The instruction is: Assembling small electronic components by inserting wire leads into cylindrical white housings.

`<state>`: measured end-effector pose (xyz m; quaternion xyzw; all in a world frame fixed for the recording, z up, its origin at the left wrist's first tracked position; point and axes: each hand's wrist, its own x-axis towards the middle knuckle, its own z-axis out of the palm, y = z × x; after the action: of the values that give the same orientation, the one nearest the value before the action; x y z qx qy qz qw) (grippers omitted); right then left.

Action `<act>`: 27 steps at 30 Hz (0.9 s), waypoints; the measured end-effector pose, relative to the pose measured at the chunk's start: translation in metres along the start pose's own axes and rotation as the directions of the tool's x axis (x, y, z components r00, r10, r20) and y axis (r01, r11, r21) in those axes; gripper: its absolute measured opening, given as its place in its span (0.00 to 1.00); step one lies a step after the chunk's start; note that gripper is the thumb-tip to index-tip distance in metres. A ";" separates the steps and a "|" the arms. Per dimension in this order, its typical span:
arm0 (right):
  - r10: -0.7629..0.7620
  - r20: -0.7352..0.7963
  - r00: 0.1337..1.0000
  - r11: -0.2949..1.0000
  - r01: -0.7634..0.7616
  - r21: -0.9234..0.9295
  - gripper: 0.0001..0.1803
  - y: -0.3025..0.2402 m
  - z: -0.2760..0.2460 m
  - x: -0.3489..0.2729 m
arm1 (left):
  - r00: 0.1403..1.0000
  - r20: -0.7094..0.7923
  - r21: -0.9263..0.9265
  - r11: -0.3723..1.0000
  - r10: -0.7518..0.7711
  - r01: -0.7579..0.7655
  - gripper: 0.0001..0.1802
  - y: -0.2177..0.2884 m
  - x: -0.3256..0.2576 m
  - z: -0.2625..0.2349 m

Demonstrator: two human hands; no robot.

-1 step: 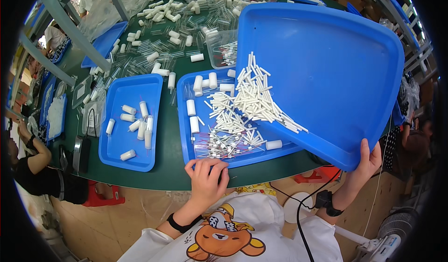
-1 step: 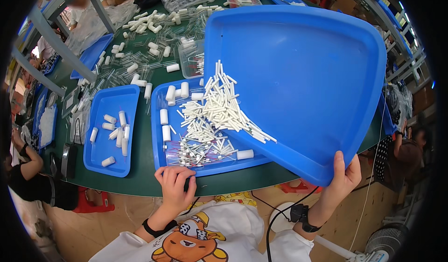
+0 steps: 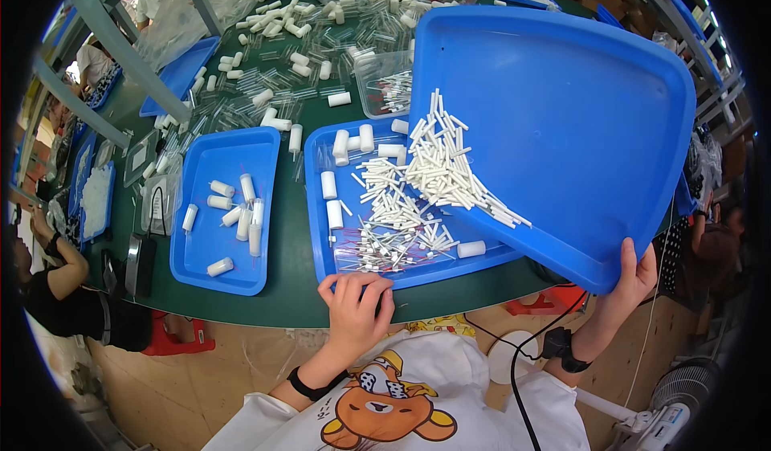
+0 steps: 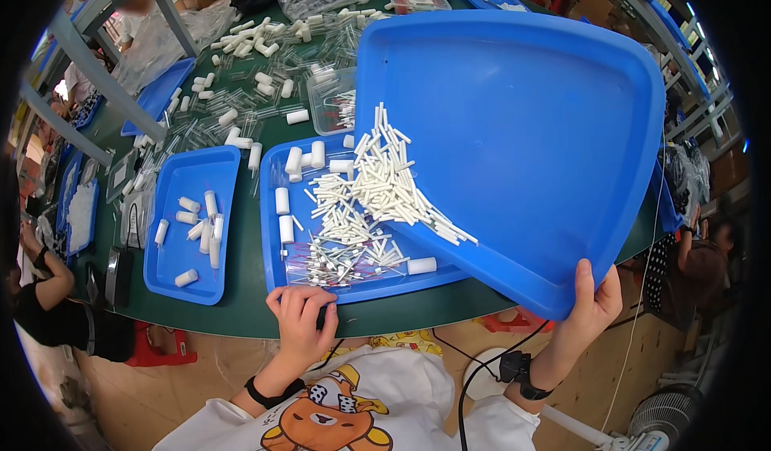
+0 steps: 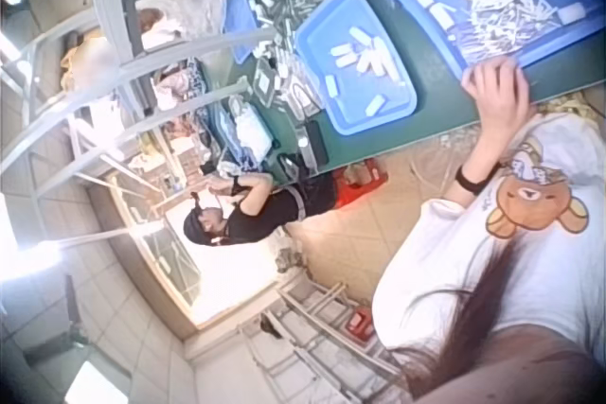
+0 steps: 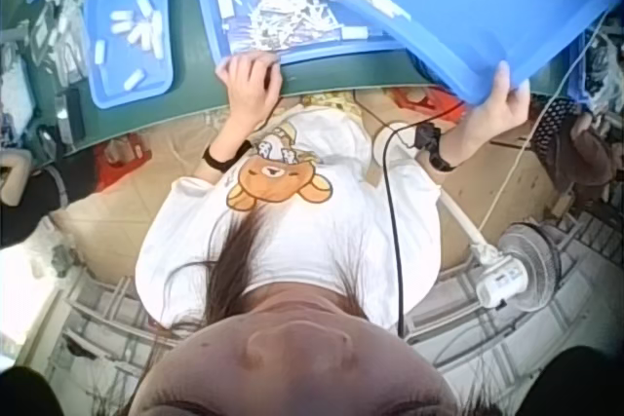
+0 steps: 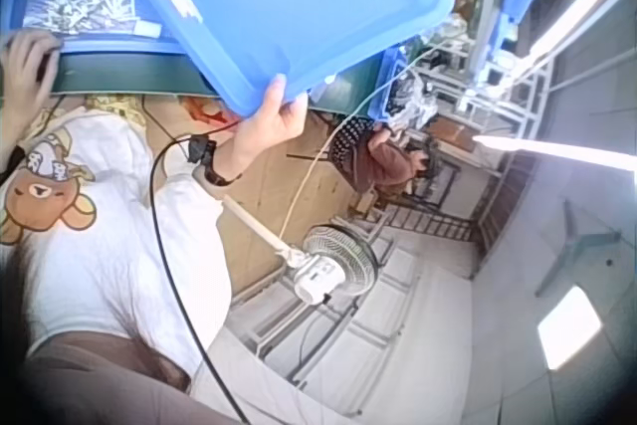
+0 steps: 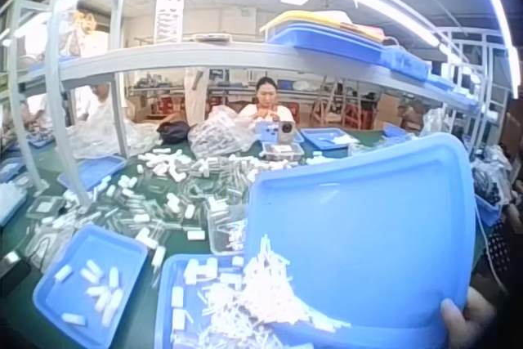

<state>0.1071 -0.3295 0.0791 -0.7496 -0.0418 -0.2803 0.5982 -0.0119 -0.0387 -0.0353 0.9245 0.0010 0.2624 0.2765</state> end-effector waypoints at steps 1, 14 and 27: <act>0.009 -0.010 1.000 1.000 -0.009 -0.003 0.07 0.001 0.000 0.001 | 1.000 0.001 -0.001 1.000 -0.002 0.002 0.09 0.000 0.000 0.000; 0.411 -0.005 0.912 0.862 -0.386 0.328 0.13 0.029 -0.027 0.013 | 1.000 -0.007 -0.001 1.000 0.000 0.000 0.10 0.000 0.000 0.000; 0.586 0.029 0.810 0.586 -0.448 0.675 0.15 0.049 -0.036 0.016 | 1.000 -0.001 0.013 1.000 0.004 -0.004 0.10 0.000 0.000 0.000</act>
<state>0.1264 -0.3806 0.0485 -0.4393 0.1432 -0.1326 0.8769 -0.0119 -0.0391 -0.0351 0.9261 0.0010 0.2637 0.2697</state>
